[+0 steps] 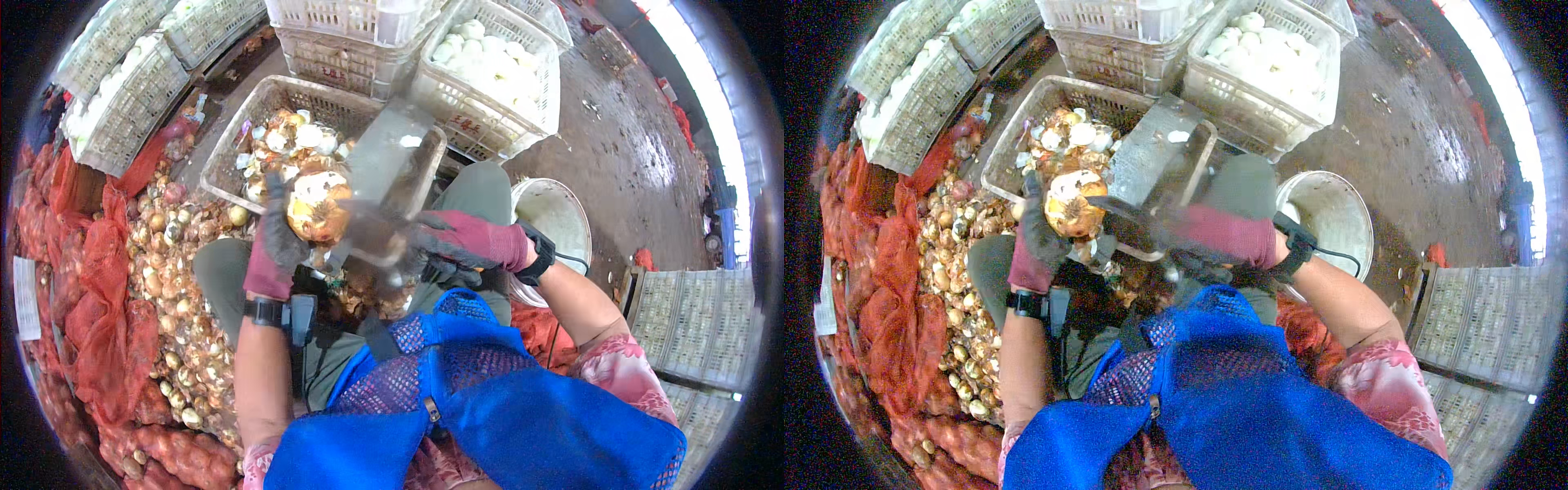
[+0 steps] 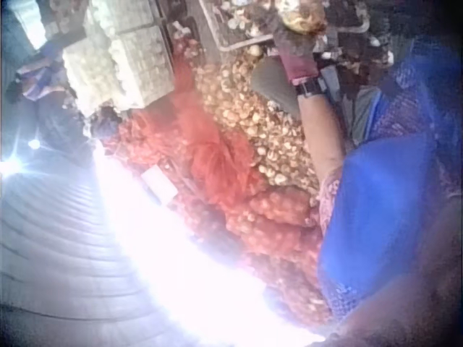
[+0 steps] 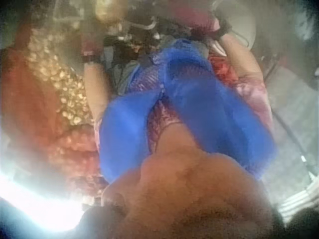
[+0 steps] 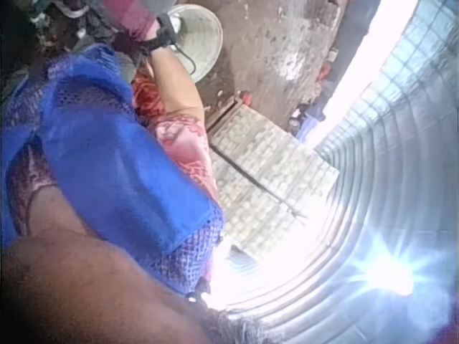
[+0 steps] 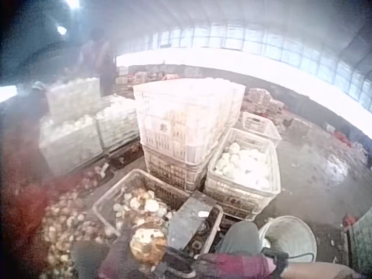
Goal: The person is manually peeling onions using a curved knife.
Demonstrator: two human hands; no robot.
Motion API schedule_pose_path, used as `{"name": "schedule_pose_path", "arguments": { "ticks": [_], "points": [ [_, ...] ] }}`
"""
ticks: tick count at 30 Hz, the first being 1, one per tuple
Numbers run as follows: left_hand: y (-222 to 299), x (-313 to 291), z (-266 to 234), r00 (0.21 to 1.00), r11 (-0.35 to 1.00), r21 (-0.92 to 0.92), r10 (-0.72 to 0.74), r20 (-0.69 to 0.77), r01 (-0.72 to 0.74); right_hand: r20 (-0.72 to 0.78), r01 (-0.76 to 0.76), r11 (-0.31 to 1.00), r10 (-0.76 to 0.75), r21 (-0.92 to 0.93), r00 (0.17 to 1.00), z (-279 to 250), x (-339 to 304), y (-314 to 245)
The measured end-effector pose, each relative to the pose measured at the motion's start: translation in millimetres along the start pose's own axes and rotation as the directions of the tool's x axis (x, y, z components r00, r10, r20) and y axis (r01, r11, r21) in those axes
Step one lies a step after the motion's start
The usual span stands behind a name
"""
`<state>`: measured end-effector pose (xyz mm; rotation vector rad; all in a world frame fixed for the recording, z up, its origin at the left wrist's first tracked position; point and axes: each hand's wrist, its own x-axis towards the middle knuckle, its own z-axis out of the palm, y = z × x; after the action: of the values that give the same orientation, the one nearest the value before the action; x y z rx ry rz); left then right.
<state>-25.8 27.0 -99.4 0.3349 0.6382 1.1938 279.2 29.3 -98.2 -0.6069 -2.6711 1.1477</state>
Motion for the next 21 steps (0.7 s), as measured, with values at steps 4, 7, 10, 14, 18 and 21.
{"name": "schedule_pose_path", "arguments": {
  "ticks": [4,7,10,14,18,21],
  "points": [
    [-12,17,-14,0.995,1.0,-0.011,-0.013,-0.1,0.012,-0.237,0.195,0.981,-0.188,0.007,0.953,43,18,15],
    [-9,14,-12,0.993,0.981,0.158,0.105,0.047,-0.111,-0.332,0.119,0.992,-0.128,-0.049,0.934,82,32,8],
    [-18,23,-10,0.998,0.998,-0.034,0.058,-0.02,-0.059,-0.198,-0.143,0.984,0.121,-0.103,0.973,159,41,62],
    [-21,29,-44,0.984,0.972,-0.156,0.175,-0.031,-0.178,-0.237,-0.212,0.916,0.301,0.34,0.924,135,70,-1],
    [-23,25,-45,0.959,0.965,-0.023,0.257,-0.122,-0.261,-0.377,-0.03,0.782,0.332,0.622,0.865,126,76,-21],
    [-32,27,-50,0.937,0.95,-0.002,0.307,-0.166,-0.312,0.014,0.017,-0.072,0.402,0.997,0.916,104,84,-55]
  ]
}}
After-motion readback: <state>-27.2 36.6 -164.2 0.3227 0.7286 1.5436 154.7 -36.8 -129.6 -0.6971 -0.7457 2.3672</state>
